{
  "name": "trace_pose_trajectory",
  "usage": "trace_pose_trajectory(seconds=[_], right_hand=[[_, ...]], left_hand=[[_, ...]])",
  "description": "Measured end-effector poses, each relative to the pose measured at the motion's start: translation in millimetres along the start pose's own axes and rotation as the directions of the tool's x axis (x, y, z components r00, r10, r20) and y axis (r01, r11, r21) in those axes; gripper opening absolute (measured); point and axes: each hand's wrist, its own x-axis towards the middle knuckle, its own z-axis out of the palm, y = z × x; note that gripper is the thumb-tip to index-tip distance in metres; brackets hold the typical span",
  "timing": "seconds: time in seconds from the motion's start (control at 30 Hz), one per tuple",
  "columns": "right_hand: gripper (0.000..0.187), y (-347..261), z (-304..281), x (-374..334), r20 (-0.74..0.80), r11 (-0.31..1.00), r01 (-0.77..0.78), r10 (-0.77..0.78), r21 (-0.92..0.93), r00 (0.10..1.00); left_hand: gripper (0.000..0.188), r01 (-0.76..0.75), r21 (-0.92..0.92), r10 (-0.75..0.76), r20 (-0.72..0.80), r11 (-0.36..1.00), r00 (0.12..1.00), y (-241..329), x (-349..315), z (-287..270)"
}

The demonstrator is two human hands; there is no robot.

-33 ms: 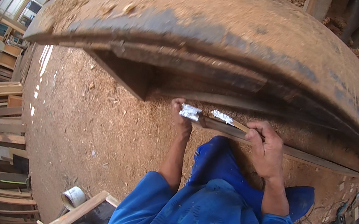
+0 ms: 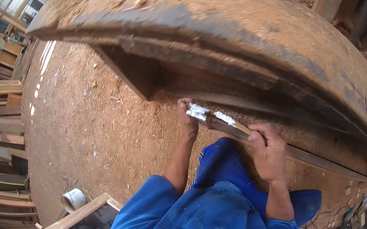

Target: The person scrapes a small wooden piece with a chisel and then applies glue to the edges and joints of a wooden frame and strips using a stick.

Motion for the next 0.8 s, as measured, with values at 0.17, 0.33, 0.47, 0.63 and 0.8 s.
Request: trace_pose_trajectory(seconds=[0.17,0.33,0.47,0.63,0.8], right_hand=[[0.017,5.2,39.1,-19.0,0.133,0.967,0.139,-0.112,-0.214,0.985],[0.017,11.3,56.4,-11.9,0.21,0.931,0.16,-0.094,-0.328,0.973],[0.017,23.6,83.1,-13.7,0.192,0.942,0.09,-0.027,-0.324,0.981],[0.017,11.0,97.4,-10.3,0.213,0.967,0.113,-0.064,-0.229,0.975],[0.015,-24.1,55.2,30.9,0.238,0.95,0.209,-0.153,-0.231,0.959]], left_hand=[[0.037,0.028,-0.032,-0.028,0.009,0.999,1.0,25.8,-9.8,10.9],[0.035,0.0,-0.037,0.0,0.004,0.999,1.0,41.3,-16.9,8.5],[0.035,0.054,-0.112,-0.055,-0.004,0.992,0.998,31.8,-21.1,4.4],[0.034,0.226,-0.377,-0.214,0.073,0.898,0.974,27.7,-25.9,5.7],[0.045,0.008,-0.159,-0.006,0.016,0.987,1.0,30.5,-23.2,0.3]])
